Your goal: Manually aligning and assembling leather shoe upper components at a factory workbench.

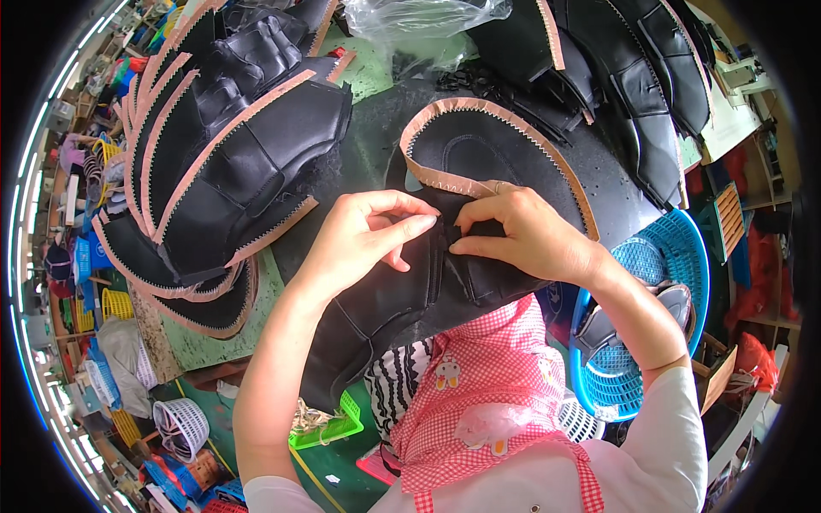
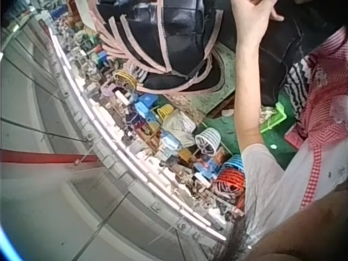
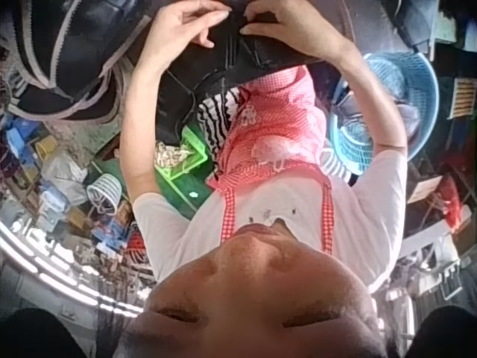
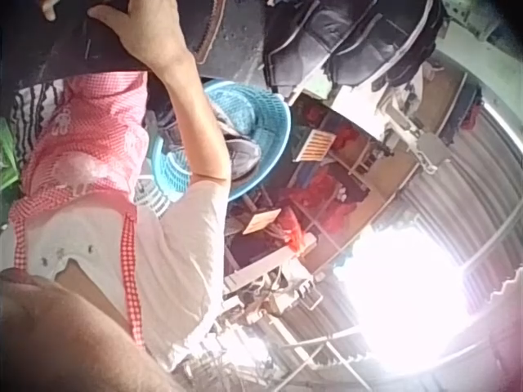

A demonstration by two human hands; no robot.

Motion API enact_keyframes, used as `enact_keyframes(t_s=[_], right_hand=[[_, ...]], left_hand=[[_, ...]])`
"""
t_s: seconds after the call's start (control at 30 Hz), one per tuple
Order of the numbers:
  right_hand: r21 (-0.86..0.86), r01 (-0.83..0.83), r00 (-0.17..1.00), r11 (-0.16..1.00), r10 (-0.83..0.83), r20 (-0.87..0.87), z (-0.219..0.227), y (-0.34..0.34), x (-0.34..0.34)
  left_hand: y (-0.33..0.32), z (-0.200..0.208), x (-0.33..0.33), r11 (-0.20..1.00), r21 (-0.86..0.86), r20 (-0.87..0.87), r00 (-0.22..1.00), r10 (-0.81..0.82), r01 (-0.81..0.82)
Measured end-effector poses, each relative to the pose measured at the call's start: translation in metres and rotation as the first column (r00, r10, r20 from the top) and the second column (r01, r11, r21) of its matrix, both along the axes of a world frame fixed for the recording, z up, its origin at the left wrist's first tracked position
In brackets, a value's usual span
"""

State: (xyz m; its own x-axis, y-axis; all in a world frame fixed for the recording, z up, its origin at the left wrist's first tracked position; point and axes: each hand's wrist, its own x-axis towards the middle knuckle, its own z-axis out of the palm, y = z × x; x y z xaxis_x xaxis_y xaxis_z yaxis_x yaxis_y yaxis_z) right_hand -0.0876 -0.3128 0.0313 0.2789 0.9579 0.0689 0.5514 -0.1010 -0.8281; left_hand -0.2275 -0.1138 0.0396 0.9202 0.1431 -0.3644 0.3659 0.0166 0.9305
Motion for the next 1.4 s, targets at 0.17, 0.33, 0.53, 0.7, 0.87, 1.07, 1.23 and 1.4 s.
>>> enact_keyframes(t_s=[0.17, 0.33, 0.53, 0.7, 0.87, 1.07, 1.23, 1.4], right_hand=[[-0.011, -0.014, 1.0, 1.0, 0.013, -0.028, 0.004, -0.001, 0.002], [-0.019, -0.031, 0.999, 0.999, 0.03, -0.035, 0.003, 0.001, 0.003], [-0.041, -0.054, 0.999, 0.998, 0.053, -0.007, 0.005, 0.003, 0.004], [-0.028, -0.049, 0.999, 0.998, 0.049, 0.004, 0.007, 0.003, 0.005], [-0.07, -0.084, 0.996, 0.994, 0.085, 0.01, 0.008, 0.004, 0.007], [-0.139, -0.113, 0.993, 0.984, 0.115, 0.009, 0.014, 0.006, 0.009], [-0.12, -0.139, 0.989, 0.983, 0.143, 0.027, 0.009, 0.009, 0.012], [-0.109, -0.082, 0.997, 0.991, 0.081, -0.016, 0.013, 0.007, 0.007]], left_hand=[[0.001, -0.003, -0.001, 1.0, -0.003, -0.004, 1.0, -0.023, 0.023], [-0.001, -0.001, -0.002, 0.996, 0.063, 0.01, 0.998, -0.057, 0.056], [-0.002, 0.002, 0.003, 0.984, 0.133, -0.006, 0.993, -0.121, 0.12], [0.007, 0.0, 0.004, 0.991, 0.068, -0.069, 0.991, -0.112, 0.116], [0.003, 0.0, 0.006, 0.995, 0.048, -0.047, 0.995, -0.091, 0.093], [0.008, -0.004, 0.005, 0.993, 0.019, -0.074, 0.991, -0.113, 0.115], [0.006, -0.001, 0.004, 0.995, -0.017, -0.054, 0.993, -0.1, 0.1], [0.005, 0.002, 0.004, 0.986, 0.07, -0.068, 0.987, -0.144, 0.149]])
